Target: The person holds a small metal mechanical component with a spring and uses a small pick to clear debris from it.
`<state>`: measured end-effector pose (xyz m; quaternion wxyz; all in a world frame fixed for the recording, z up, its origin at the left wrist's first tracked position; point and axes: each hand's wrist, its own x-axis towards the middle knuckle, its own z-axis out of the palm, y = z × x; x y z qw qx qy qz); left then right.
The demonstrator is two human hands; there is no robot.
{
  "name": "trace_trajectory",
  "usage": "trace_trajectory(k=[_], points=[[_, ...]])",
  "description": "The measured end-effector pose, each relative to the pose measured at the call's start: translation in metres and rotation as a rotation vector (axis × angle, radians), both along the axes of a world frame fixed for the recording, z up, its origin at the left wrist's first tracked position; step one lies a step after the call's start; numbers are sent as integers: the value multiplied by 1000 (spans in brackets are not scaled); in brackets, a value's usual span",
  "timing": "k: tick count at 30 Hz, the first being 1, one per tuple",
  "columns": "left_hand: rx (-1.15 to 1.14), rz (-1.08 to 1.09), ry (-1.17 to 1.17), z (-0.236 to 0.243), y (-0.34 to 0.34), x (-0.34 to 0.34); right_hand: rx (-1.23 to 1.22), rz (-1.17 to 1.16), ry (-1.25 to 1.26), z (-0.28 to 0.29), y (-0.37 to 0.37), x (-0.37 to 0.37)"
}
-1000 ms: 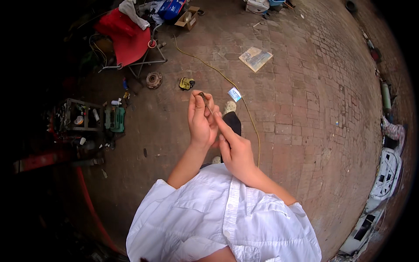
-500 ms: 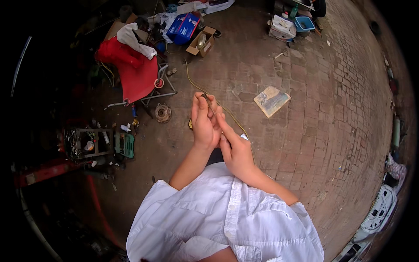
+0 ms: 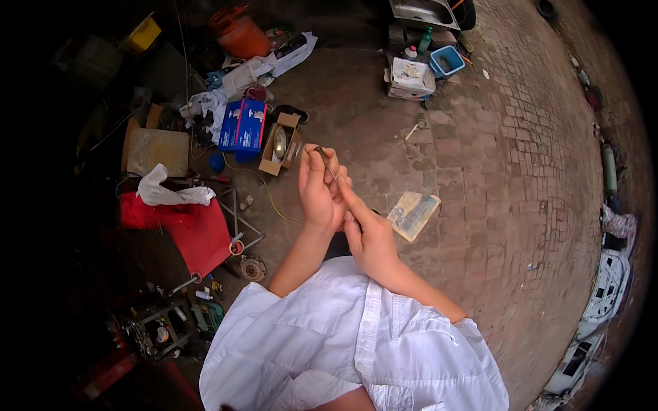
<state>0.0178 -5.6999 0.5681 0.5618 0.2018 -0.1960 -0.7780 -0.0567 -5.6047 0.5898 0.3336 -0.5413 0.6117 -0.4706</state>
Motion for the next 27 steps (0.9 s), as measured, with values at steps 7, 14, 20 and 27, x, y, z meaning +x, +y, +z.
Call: trace_trajectory(k=[7, 14, 20, 27], points=[[21, 18, -29, -21, -190, -63, -82, -6, 6, -33, -195, -61], [102, 87, -87, -14, -381, -168, -78, 11, -2, -30, -398, -161], [20, 35, -72, -7, -517, -226, -8, 25, -101, -13, -523, -230], [6, -38, -135, -21, -654, -292, 44, -52, -98, -20, -651, -287]])
